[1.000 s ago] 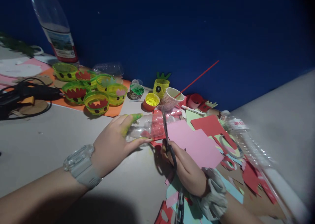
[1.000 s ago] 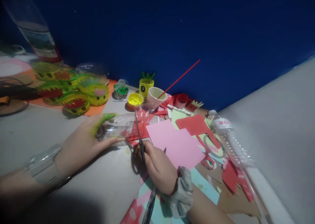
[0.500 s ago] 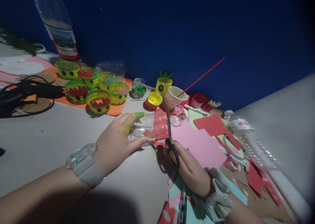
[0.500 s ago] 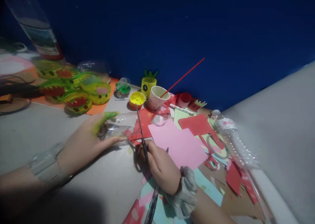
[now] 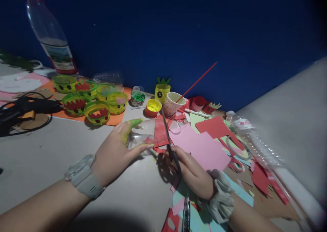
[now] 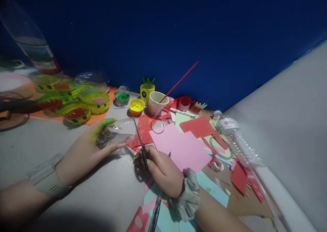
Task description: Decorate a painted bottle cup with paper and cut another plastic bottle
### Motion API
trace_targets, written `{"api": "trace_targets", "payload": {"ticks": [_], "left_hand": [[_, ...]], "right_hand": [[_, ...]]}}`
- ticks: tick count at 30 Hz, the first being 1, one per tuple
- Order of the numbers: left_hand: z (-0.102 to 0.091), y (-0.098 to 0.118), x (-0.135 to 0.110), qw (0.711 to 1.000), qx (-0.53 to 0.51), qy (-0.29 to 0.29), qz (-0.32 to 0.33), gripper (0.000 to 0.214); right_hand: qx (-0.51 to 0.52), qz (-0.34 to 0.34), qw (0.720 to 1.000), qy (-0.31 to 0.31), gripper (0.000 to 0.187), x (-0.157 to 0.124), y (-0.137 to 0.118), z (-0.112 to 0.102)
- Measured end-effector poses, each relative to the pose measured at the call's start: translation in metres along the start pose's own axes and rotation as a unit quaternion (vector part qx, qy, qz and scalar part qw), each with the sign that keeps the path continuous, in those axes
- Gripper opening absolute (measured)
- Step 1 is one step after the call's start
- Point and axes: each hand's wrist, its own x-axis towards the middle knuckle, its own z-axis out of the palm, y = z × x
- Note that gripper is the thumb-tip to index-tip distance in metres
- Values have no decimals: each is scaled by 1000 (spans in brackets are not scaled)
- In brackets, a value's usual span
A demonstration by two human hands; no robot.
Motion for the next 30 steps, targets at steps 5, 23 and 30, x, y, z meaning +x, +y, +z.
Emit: {"api": "trace_targets", "payload": {"ticks": [5, 23, 30], "left_hand": [[0, 0, 0, 1000, -10, -3, -4, 61], [0, -1, 1, 1000, -15, 14, -5, 59], [1, -3, 1, 1000, 13, 15, 18, 55]], "right_hand": [[36, -16, 999, 14, 35, 0, -3, 2], [-69, 23, 997, 10, 19, 1, 0, 1], [-179, 36, 983, 32, 18, 1, -6, 2]]}}
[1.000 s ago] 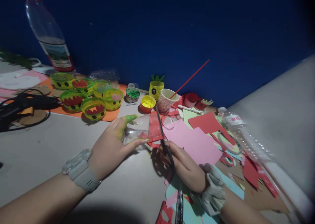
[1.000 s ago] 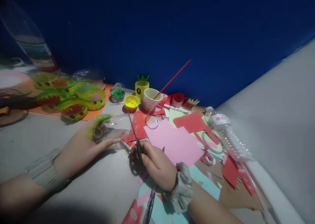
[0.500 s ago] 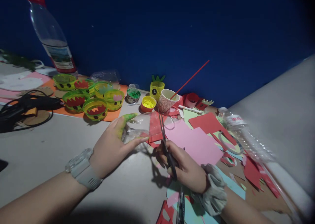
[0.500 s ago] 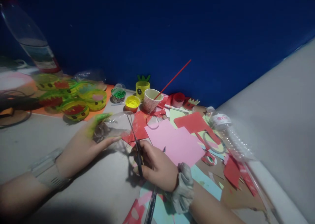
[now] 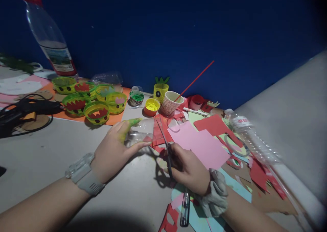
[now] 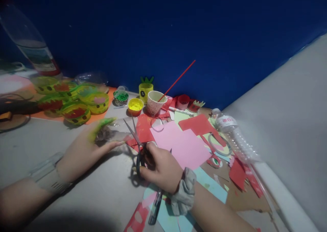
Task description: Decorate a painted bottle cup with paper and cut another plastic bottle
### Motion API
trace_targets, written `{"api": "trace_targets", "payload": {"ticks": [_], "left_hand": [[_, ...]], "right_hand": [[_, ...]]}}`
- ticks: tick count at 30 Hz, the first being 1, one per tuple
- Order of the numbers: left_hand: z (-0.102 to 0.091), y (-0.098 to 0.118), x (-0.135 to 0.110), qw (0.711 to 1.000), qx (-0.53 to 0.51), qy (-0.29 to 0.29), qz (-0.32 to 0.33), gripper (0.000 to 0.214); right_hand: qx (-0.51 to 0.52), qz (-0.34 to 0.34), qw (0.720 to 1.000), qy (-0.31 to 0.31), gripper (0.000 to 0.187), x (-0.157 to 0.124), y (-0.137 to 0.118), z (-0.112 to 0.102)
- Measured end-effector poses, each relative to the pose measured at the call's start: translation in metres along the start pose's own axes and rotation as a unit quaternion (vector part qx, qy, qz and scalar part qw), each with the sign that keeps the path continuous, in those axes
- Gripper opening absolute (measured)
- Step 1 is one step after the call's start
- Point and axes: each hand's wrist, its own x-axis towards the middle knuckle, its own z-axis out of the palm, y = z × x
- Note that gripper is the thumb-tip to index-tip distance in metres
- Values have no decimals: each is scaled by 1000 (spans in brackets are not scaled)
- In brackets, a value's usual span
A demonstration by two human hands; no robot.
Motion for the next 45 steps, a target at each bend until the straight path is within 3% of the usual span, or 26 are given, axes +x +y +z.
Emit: {"api": "trace_targets", "payload": {"ticks": [16, 31, 45], "left_hand": [[-1, 2, -1, 1000, 13, -6, -6, 50], [-1, 2, 1, 1000, 11, -9, -3, 53], [1, 2, 0, 999, -31, -19, -25, 56]], "right_hand": [[-109, -26, 992, 63, 12, -2, 1, 4], [-174, -14, 983, 61, 19, -3, 0, -1], [-212, -66, 967, 123, 16, -4, 2, 3]]}}
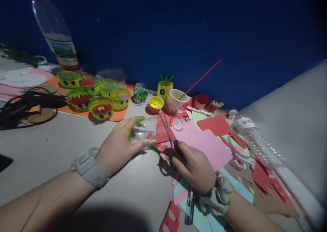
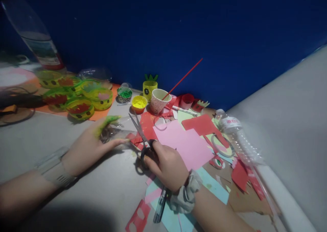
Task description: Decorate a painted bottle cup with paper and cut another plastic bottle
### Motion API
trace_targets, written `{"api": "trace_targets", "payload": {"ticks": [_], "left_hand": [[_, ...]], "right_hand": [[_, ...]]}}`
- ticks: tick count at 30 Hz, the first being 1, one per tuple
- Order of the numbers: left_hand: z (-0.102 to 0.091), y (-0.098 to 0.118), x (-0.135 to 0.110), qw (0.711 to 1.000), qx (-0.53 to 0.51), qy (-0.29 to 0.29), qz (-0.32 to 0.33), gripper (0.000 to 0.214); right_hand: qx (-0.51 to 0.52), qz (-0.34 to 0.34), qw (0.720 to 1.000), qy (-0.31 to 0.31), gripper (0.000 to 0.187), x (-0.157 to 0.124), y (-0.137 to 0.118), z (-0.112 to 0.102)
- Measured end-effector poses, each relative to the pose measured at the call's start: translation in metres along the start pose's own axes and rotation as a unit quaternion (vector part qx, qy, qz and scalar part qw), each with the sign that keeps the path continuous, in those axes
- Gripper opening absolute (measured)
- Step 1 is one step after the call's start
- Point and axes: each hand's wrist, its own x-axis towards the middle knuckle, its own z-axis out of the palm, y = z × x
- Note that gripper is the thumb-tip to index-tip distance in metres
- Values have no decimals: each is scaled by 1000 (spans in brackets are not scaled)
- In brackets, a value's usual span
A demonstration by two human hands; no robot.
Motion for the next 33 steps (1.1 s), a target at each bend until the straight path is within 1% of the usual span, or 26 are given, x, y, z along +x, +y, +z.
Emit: {"api": "trace_targets", "payload": {"ticks": [7, 10, 16, 19, 21, 23, 26, 28, 33], "left_hand": [[-2, 2, 1, 1000, -15, -7, -2, 55], [-2, 1, 1, 1000, -26, -8, 1, 54], [-2, 1, 0, 999, -40, -1, -9, 56], [-2, 2, 0, 999, -41, -2, -2, 55], [-3, 2, 1, 999, -35, -10, 10, 55], [-4, 2, 1, 999, -22, -21, 22, 56], [-7, 0, 3, 999, -3, -41, 35, 55], [-9, -2, 4, 998, 8, -47, 41, 54], [-11, -6, 4, 996, 24, -63, 65, 57]], "right_hand": [[-4, -2, 1000, 17, 15, -2, 1, 2], [4, 14, 1000, 22, 16, -1, 0, 3], [73, 54, 996, 1, 14, -1, -3, 3], [81, 61, 995, -9, 14, 0, 0, 3], [86, 53, 995, -13, 12, 1, 3, 2], [92, 27, 995, -18, 11, 3, 7, -1], [95, -21, 995, -24, 16, 6, 13, -4], [92, -40, 995, -28, 18, 6, 15, -6], [79, -39, 996, -24, 18, 5, 18, -5]]}}
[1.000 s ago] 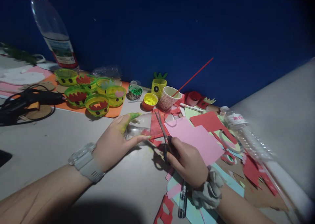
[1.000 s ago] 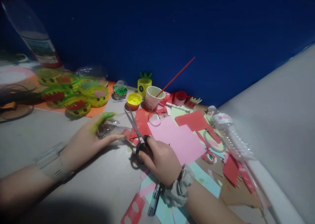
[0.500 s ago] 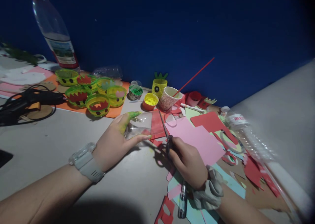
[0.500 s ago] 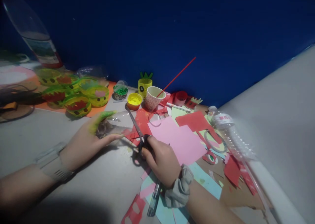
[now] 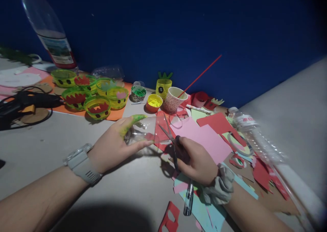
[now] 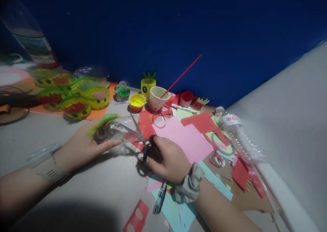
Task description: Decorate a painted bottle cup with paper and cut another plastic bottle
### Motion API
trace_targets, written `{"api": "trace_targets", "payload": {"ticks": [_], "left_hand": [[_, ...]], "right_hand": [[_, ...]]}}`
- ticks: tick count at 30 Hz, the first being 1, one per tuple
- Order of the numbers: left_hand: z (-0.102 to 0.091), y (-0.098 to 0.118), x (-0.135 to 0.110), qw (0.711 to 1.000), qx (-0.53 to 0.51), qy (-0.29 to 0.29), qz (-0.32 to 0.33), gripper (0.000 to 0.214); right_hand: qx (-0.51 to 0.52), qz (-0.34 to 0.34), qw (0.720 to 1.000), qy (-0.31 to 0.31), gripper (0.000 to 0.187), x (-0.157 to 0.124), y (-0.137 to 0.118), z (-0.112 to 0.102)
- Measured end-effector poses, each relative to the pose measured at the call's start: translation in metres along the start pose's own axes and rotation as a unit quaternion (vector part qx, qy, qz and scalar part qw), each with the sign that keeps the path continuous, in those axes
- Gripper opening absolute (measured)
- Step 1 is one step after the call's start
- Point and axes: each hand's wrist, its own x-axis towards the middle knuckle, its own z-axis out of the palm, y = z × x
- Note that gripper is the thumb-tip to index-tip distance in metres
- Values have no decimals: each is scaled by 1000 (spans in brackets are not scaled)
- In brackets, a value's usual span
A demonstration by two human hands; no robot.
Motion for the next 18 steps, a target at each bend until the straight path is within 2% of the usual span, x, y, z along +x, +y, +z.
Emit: {"api": "trace_targets", "payload": {"ticks": [6, 11, 18], "left_hand": [[1, 3, -1, 1000, 18, 4, 16, 58], [1, 5, -1, 999, 32, 9, 4, 70], [2, 5, -1, 999, 39, 12, -2, 67]], "right_hand": [[-3, 1, 1000, 8, 21, 1, 0, 2], [-10, 7, 1000, -17, 23, 4, -2, 0], [-16, -3, 1000, -27, 25, 4, -2, -1]]}}
